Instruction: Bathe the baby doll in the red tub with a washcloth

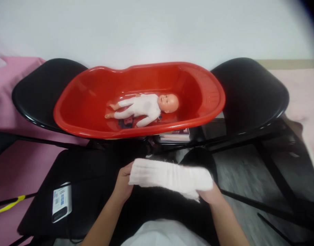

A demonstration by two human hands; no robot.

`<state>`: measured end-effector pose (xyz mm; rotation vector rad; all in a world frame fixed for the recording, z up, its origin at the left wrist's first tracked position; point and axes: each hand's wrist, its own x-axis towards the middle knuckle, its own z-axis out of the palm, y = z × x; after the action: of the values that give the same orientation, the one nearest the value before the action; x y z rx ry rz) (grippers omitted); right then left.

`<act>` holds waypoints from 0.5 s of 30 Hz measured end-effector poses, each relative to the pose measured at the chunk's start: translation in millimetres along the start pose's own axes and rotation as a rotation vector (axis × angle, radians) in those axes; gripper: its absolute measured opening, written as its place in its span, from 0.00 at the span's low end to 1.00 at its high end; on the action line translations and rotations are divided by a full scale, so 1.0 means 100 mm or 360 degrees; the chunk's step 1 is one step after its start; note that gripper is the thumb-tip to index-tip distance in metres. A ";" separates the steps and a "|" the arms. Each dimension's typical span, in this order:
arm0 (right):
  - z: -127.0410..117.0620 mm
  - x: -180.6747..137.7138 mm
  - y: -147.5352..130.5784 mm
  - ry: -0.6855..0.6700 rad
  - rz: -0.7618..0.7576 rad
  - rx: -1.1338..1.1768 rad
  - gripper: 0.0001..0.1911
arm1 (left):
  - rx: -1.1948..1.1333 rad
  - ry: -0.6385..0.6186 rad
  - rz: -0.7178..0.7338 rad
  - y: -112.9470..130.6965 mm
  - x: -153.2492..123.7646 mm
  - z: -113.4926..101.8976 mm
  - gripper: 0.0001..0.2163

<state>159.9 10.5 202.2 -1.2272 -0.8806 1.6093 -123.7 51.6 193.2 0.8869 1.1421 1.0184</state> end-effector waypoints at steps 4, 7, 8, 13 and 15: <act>0.06 0.05 -0.06 -0.0035 0.0043 0.0265 0.06 | -0.0214 0.0076 0.0056 0.07 0.04 0.10 0.07; 0.13 0.14 0.04 0.0294 0.0129 0.0451 0.14 | -0.0251 0.0140 -0.0020 0.04 0.07 0.15 0.05; 0.14 0.16 0.09 0.0372 0.0180 0.0479 0.19 | -0.0213 0.0171 -0.0058 0.02 0.07 0.15 0.03; 0.22 0.16 0.40 0.0434 0.0335 0.0478 0.22 | -0.0061 0.0292 -0.0112 -0.11 0.09 0.25 0.16; 0.31 0.14 0.49 0.0443 0.0319 0.0420 0.22 | -0.0011 0.0272 -0.0148 -0.19 0.09 0.33 0.16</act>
<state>116.8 6.5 160.9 -1.3392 -0.3671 1.6001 -87.1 52.5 179.7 0.7450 1.3103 1.0360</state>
